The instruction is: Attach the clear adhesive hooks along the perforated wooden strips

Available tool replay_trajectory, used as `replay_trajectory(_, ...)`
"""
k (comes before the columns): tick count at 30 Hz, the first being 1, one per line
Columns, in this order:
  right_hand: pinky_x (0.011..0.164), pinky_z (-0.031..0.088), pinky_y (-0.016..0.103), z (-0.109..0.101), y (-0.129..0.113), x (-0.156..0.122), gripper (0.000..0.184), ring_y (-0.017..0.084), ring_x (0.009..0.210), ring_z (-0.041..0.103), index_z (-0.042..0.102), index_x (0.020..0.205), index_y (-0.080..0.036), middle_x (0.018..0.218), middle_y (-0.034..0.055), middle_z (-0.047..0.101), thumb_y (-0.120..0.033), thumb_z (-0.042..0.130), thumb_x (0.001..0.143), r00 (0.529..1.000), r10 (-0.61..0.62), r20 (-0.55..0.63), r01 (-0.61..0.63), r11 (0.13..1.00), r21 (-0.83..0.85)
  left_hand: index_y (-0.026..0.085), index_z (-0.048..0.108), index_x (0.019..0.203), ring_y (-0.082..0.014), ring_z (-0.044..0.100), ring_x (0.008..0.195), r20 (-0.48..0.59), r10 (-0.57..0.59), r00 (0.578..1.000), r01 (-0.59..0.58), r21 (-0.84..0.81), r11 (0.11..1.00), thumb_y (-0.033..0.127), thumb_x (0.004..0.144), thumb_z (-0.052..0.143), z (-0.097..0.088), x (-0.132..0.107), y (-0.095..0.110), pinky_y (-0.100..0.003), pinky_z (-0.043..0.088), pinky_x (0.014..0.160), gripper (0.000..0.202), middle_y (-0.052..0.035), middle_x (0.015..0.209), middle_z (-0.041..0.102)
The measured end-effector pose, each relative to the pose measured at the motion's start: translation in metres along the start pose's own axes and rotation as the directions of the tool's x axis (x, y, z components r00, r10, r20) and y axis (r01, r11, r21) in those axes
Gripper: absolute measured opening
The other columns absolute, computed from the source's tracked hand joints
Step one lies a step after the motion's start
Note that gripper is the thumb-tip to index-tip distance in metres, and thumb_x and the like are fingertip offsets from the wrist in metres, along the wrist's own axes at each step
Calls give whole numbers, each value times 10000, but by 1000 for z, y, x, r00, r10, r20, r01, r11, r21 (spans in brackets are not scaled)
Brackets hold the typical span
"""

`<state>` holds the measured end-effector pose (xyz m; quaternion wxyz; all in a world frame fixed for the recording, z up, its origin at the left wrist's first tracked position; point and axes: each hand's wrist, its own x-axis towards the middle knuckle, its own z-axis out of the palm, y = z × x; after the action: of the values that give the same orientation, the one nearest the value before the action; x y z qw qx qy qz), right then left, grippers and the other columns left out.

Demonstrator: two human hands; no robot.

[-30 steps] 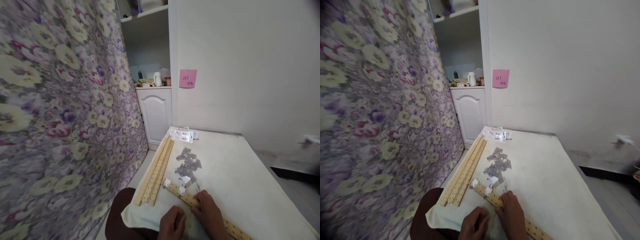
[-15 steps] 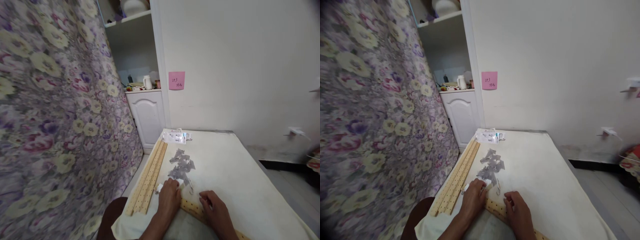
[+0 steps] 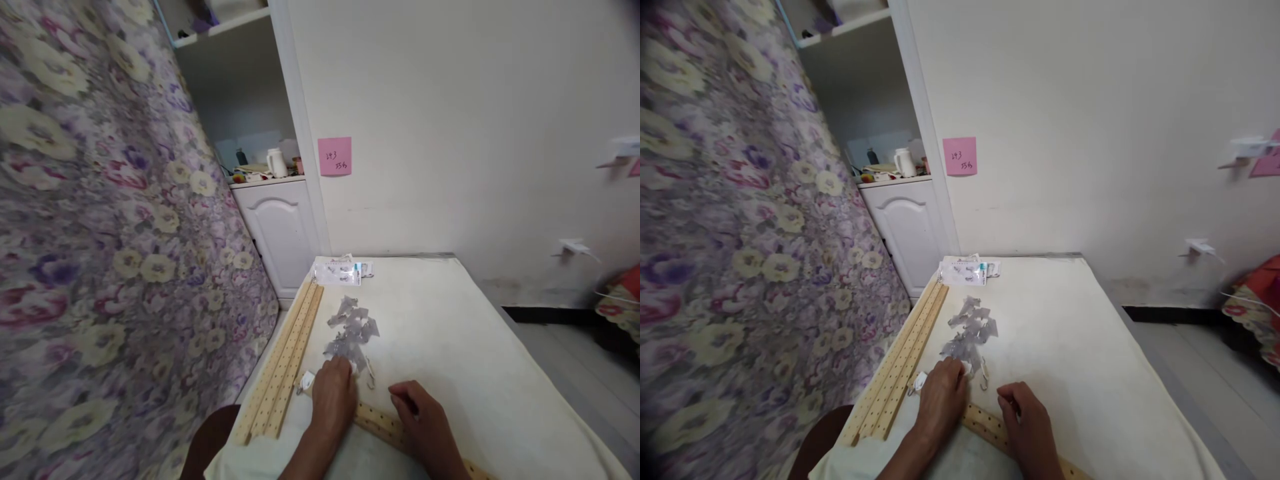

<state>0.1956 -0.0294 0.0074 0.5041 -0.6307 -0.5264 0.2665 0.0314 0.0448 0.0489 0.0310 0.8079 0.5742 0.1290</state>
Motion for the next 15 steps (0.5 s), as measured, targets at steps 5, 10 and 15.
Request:
replay_trajectory(5, 707, 497, 291, -1, 1, 2, 307, 197, 753, 637, 645, 896, -213, 813, 44, 701, -474, 513, 802, 995, 77, 63, -83, 992, 92, 212, 554, 789, -204, 518, 831, -83, 84, 993, -92, -96, 991, 156, 841, 422, -9, -10, 12, -315, 345, 725, 152, -39, 836, 598)
replay_trajectory(10, 664, 511, 302, 2, 0, 2, 371, 191, 701, 637, 606, 985, -201, 821, 47, 695, -505, 529, 788, 981, 163, 103, -186, 943, 277, 219, 562, 806, -195, 543, 792, -93, 161, 983, -177, -201, 964, 209, 881, 401, 0, -25, 27, -329, 377, 728, 177, -42, 805, 615)
replay_trajectory(15, 570, 499, 277, -2, -7, 3, 362, 187, 666, 627, 610, 905, -202, 773, 38, 678, -531, 550, 767, 968, 206, 144, -247, 889, 385, 219, 594, 819, -192, 566, 774, -156, 329, 931, -356, -191, 915, 200, 889, 377, 9, -33, 39, -335, 397, 711, 228, -55, 799, 640)
